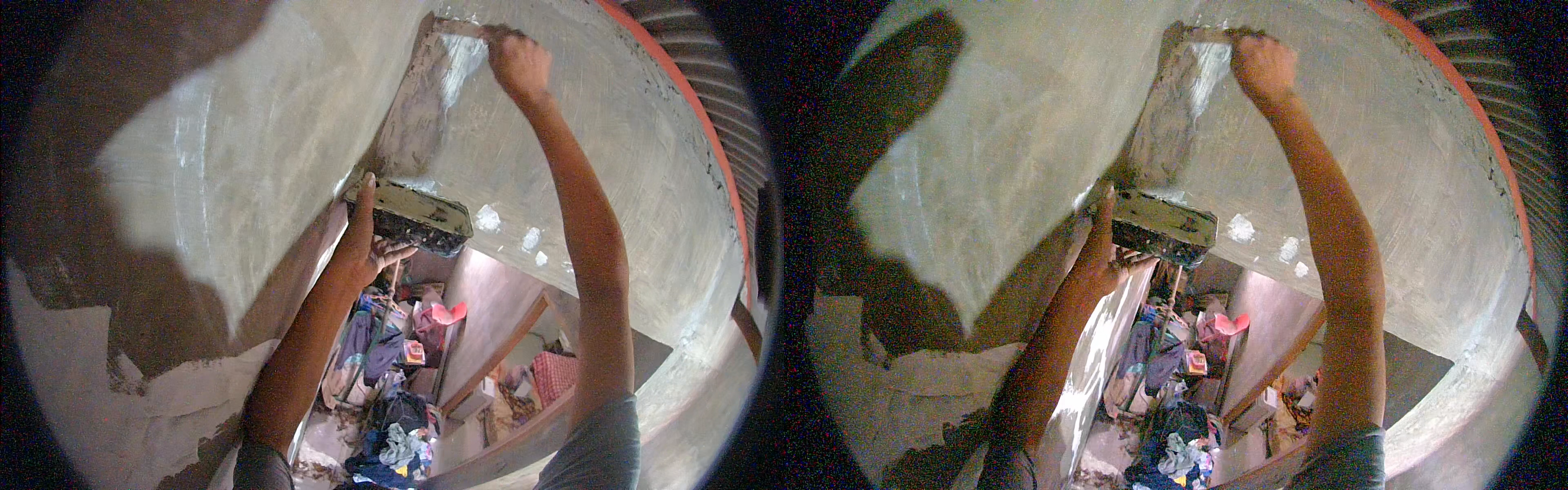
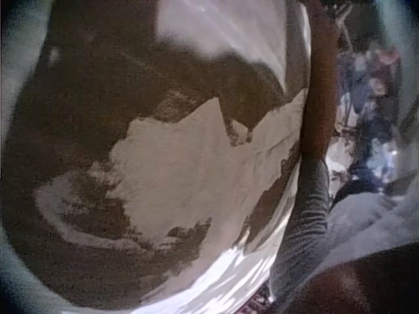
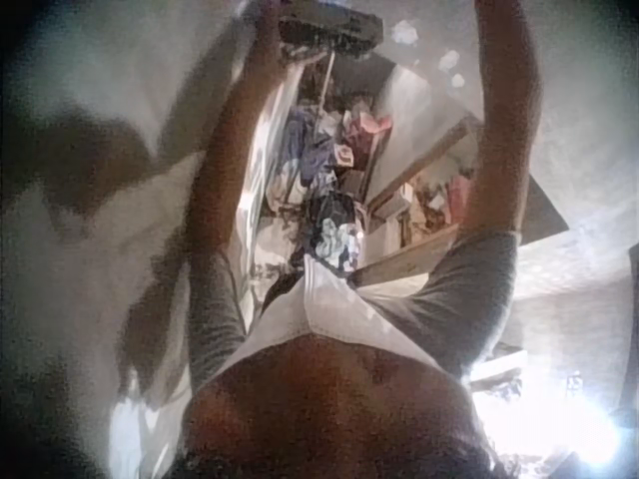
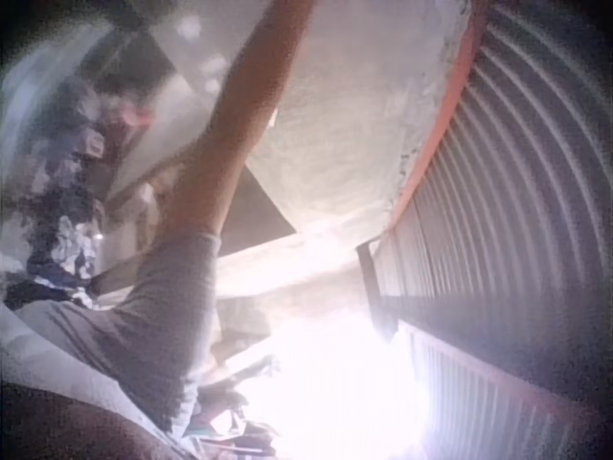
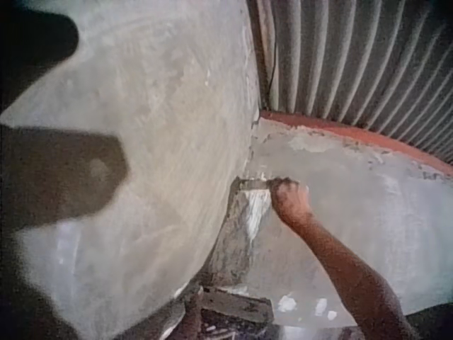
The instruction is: The person applies wall putty to a concrete wall using a putty knife, taking more material from a small plastic container as needed.
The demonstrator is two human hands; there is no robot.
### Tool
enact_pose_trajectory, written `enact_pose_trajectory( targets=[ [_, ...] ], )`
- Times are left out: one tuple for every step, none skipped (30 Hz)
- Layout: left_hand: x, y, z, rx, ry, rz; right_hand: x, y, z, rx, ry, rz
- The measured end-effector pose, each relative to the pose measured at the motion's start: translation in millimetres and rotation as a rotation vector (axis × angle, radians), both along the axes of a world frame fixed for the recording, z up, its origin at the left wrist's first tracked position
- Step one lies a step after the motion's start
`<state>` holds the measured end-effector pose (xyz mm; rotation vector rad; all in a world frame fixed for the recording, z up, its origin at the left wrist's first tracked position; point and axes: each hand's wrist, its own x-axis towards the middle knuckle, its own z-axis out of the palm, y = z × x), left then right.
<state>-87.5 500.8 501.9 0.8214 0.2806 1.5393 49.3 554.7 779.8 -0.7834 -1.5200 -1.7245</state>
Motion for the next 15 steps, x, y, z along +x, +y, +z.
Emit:
enact_pose_trajectory(
  targets=[
    [-1, 1, 0, -0.007, 0.006, 0.002, -3, 2, -11, -0.089, 0.003, -0.184],
    [-3, 2, 0, 0.024, 0.002, -0.06, -8, 5, -33, -0.113, -0.024, -0.236],
    [-5, 3, 0, 0.055, -0.005, -0.12, -8, 5, -56, -0.175, -0.11, -0.223],
    [-8, 4, 0, 0.067, -0.008, -0.166, -12, 6, -79, -0.145, -0.216, -0.168],
    [-8, 4, -2, 0.092, -0.013, -0.187, -14, 4, -92, -0.154, -0.238, -0.109],
    [-8, 5, -3, 0.083, -0.009, -0.172, -17, 2, -99, -0.179, -0.258, -0.061],
    [-7, 5, -3, 0.069, -0.005, -0.14, -19, -1, -100, -0.248, -0.292, -0.04],
    [-6, 5, -4, 0.056, -0.003, -0.113, -20, -5, -93, -0.188, -0.187, 0.085],
    [-4, 4, -3, 0.043, 0.0, -0.093, -22, -8, -79, -0.14, -0.118, 0.08],
    [-4, 4, -3, 0.036, 0.002, -0.078, -24, -10, -59, -0.093, -0.06, 0.079],
    [-3, 4, -2, 0.033, 0.006, -0.067, -26, -10, -42, -0.066, 0.001, 0.07],
    [-3, 3, -1, 0.03, 0.008, -0.059, -27, -9, -29, -0.026, -0.032, 0.115],
    [-2, 3, 2, 0.028, 0.016, -0.054, -27, -7, -19, -0.007, -0.062, 0.155],
    [-2, 2, 3, 0.008, 0.009, -0.046, -27, -4, -16, 0.016, -0.077, 0.191],
    [-1, 1, 3, -0.012, 0.001, -0.037, -28, 0, -19, -0.009, -0.113, 0.11]
  ],
)
